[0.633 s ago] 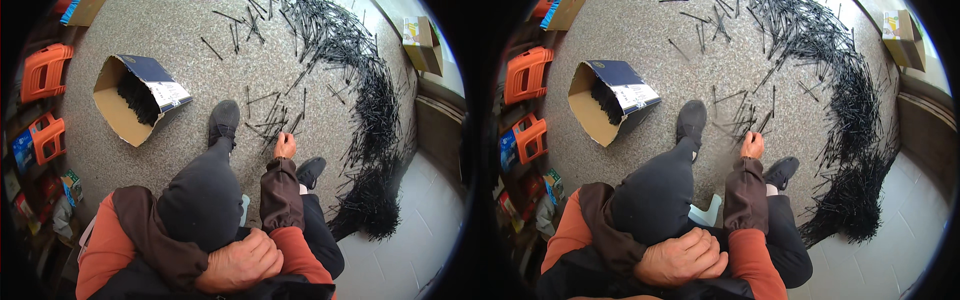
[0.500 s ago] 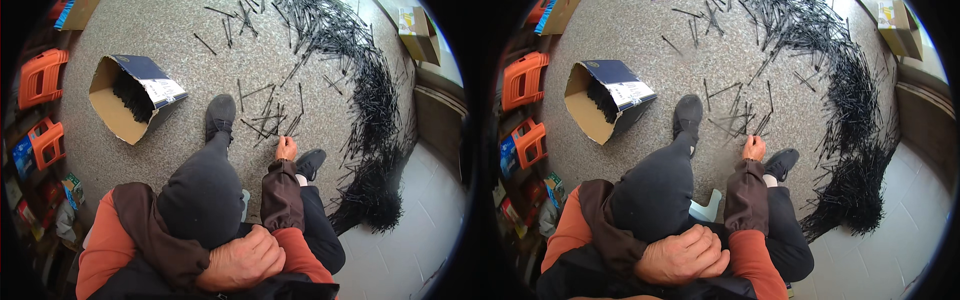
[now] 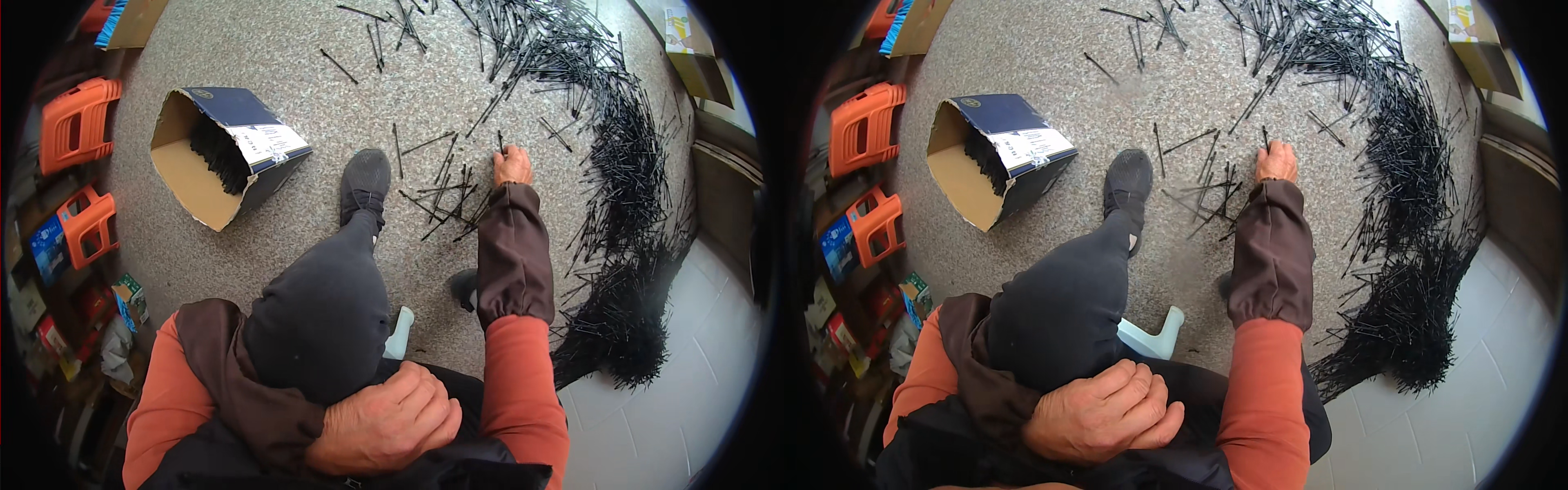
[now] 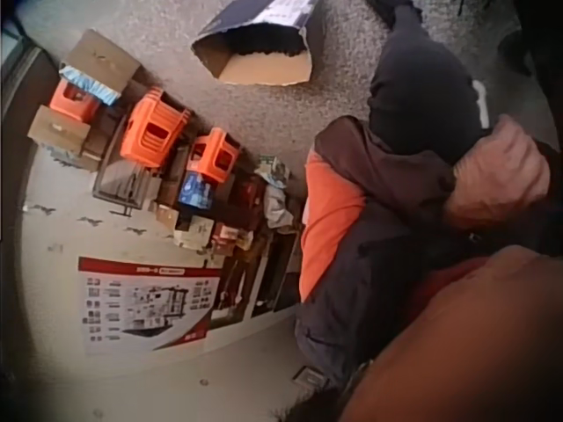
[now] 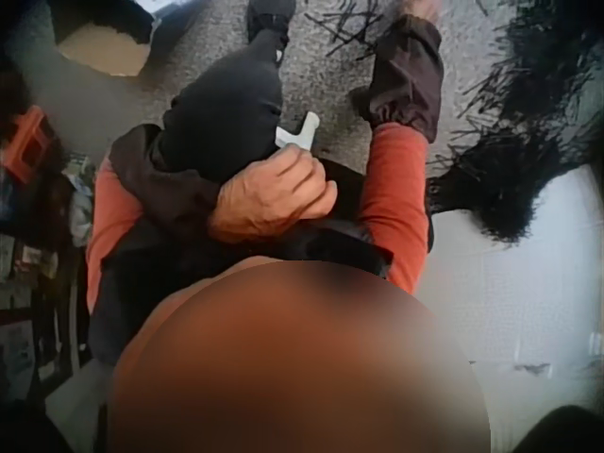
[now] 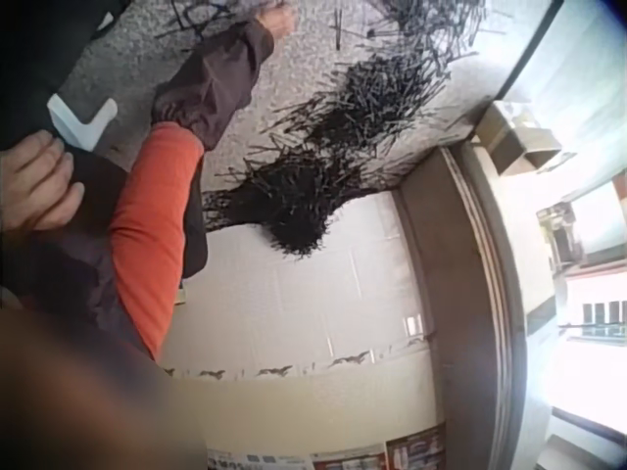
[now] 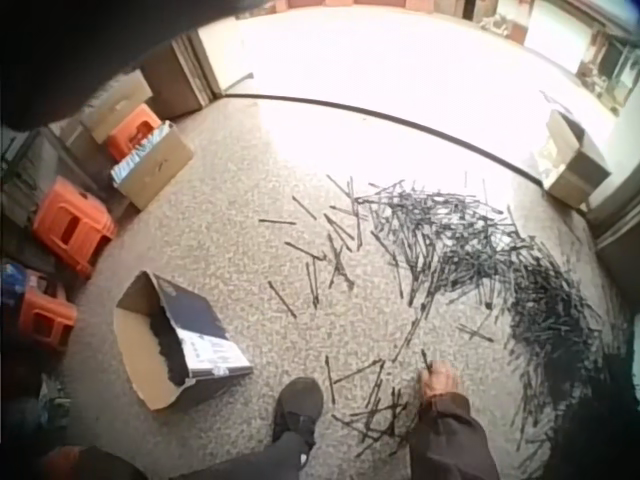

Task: Gathering and bundling black cable ties from the floor into a cardboard box.

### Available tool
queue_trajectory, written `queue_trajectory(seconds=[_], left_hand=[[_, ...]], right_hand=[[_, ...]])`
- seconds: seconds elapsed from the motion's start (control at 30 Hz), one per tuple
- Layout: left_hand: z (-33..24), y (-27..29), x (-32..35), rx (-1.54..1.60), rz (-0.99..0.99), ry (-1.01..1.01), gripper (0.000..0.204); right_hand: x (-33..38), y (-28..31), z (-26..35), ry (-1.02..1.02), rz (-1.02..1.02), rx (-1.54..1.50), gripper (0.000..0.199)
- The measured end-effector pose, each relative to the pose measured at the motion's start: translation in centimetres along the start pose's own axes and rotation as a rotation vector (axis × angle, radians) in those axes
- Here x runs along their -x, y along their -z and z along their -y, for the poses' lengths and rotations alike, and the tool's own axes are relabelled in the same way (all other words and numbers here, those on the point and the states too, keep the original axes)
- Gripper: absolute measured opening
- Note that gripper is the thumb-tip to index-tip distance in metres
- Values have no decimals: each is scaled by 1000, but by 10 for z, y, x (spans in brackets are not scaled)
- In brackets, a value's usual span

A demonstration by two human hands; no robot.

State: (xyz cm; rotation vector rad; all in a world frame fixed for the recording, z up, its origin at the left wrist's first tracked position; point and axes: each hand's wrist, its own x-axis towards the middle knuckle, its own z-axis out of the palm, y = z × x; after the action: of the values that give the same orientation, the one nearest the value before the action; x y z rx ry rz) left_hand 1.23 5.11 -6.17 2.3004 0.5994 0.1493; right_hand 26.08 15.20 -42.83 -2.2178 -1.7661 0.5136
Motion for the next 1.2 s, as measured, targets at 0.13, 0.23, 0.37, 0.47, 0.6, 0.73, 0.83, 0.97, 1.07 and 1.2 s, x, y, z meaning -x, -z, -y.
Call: queue_trajectory(seconds=[0.13,0.23,0.37,0.47,0.6,0.73,0.83,0.97,1.07,1.2], left_hand=[[2,-5,2,26,-88,2,34],[3,-2,4,28,-79,-6,35],[4,-1,7,71,-91,-6,35],[4,-2,9,61,-94,-11,34],[4,-2,10,44,-111,7,32],[4,-1,9,36,-116,-6,31],[4,-3,9,48,-112,5,31],[3,1,10,43,-38,13,32],[3,-1,11,38,-26,26,31],[2,-5,11,30,-118,22,30]], right_hand=[[-7,4,7,-173,261,28,23],[18,8,22,-237,362,-37,25],[59,1,39,-218,425,8,23],[69,-8,38,-259,450,87,23],[69,-1,44,-345,391,-64,25],[67,-6,59,-291,295,-124,26],[66,-26,68,-270,275,-147,25],[61,-49,60,-290,290,-153,30],[56,-53,54,-368,252,-199,29],[42,-50,53,-443,138,-393,22]])
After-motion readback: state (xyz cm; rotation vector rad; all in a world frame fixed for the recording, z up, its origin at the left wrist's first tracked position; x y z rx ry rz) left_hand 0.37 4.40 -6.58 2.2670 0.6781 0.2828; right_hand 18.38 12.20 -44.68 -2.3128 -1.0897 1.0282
